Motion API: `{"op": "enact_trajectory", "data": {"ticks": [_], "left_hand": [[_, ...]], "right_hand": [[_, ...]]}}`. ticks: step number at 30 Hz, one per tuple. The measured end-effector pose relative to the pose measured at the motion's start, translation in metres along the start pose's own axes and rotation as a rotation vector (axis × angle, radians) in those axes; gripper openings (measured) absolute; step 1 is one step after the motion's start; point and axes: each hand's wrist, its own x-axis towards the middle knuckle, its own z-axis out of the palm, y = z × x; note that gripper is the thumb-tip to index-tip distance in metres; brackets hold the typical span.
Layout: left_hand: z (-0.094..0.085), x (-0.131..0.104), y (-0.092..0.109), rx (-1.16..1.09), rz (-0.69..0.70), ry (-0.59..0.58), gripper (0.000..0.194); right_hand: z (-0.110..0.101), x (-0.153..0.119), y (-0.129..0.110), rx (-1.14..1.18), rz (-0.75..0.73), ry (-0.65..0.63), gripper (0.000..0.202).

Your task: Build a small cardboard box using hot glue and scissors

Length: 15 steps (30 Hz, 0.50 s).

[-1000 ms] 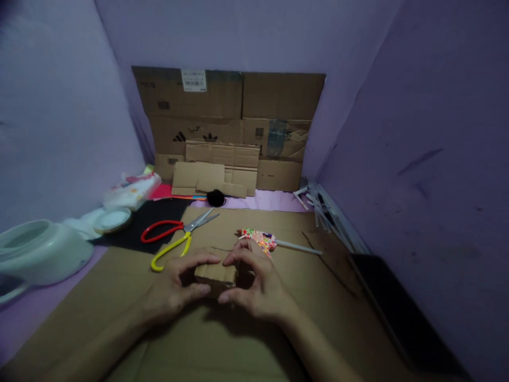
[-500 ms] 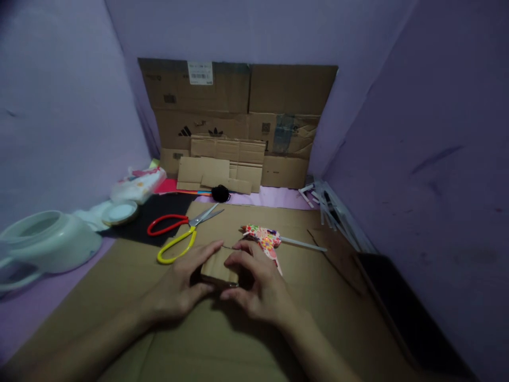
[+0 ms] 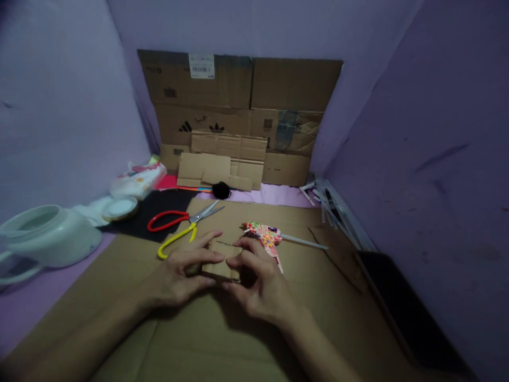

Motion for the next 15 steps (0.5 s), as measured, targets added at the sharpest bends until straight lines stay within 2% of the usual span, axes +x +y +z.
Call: {"op": "enact_trajectory", "data": {"ticks": [3,7,15], "left_hand": [[0.0029,-0.0015,-0.0061,-0.058,0.020,0.036,0.034],[0.0052,-0.0020,-0.0083,-0.071,0.075,0.029,0.034],[0.0019,0.0039,-0.0077,-0.087,0.095,0.001,0.031]], "right_hand": [[0.0001,-0.0002,0.0026,-0.016,-0.028,0.002,0.028],[-0.0001,-0.0009,0.0044,-0.033,-0.069,0.000,0.030],[-0.0022,-0.0020,0.0062,-0.009,-0.028,-0.029,0.030]]}}
